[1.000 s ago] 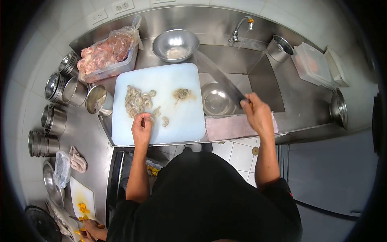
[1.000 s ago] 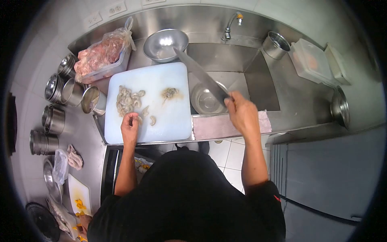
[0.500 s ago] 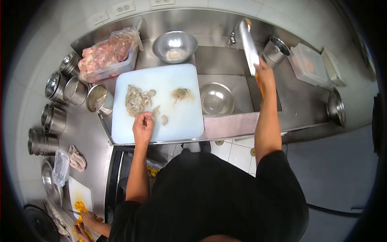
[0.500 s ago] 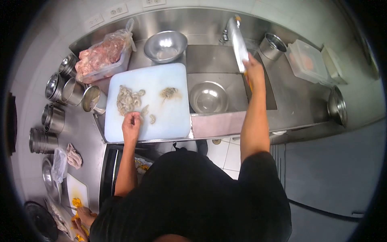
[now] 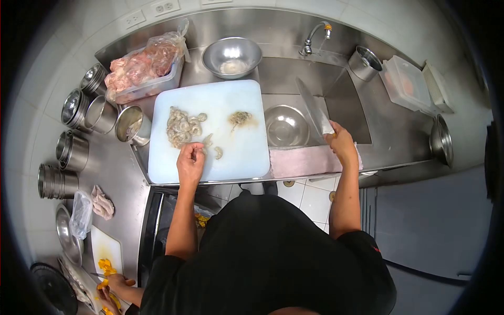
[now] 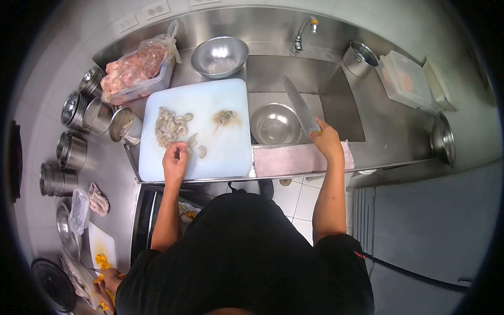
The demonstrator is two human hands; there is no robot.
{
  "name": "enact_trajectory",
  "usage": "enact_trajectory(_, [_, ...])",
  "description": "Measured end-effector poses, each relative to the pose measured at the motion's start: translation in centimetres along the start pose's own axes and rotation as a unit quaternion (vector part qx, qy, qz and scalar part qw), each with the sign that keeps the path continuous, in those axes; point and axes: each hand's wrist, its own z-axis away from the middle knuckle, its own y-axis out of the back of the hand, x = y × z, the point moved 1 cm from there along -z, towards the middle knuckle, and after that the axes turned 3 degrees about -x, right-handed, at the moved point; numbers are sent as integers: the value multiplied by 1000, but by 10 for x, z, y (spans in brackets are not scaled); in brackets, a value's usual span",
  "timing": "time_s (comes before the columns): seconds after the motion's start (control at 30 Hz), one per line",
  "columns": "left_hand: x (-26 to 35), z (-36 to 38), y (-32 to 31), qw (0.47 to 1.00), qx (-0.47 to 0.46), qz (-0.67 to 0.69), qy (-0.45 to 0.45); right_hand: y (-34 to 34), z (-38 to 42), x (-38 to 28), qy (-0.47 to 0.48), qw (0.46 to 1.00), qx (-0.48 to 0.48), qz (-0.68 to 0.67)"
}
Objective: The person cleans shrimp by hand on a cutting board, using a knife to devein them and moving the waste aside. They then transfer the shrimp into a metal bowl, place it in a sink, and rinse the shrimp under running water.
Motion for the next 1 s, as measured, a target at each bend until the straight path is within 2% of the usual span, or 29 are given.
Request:
enact_trajectory(0.07, [-4, 0, 0, 1000, -5, -7, 14, -2, -4, 4, 5, 1000, 11, -7])
enact_trajectory(0.13, [-3, 0, 0, 1000, -1, -7, 24, 4, 1, -17, -71, 997, 8, -33])
enact_trajectory(0.23, [-1, 1, -1, 1000, 11, -2, 28, 9, -15, -8, -86, 992, 37, -86])
enact_trajectory(0.33, [3, 0, 0, 1000, 16, -10, 20, 25, -31, -13, -42, 992, 77, -87])
enact_trajectory(0.43, [4, 0, 0, 1000, 17, -11, 11, 33, -37, -33, 72, 985, 135, -73])
enact_trajectory(0.57, [4, -1, -1, 1000, 19, -10, 22, 16, -54, -18, -76, 983, 3, -170])
enact_trajectory(0.6, [5, -1, -1, 999, 23, -13, 24, 8, -63, -6, -125, 982, -34, -134])
enact_trajectory(0.7, [9, -1, -1, 999, 27, -7, 18, -5, -66, 5, -137, 983, -35, -115])
enact_trajectory(0.8, [12, -1, 0, 999, 26, -21, 18, 11, -84, -4, -56, 991, 52, -114])
enact_trajectory(0.93, [8, -2, -2, 1000, 26, -13, 9, 41, -103, -49, 46, 976, 189, -100])
enact_trajectory(1.0, [0, -1, -3, 1000, 27, -4, 13, 20, -139, -31, 113, 946, 303, 22])
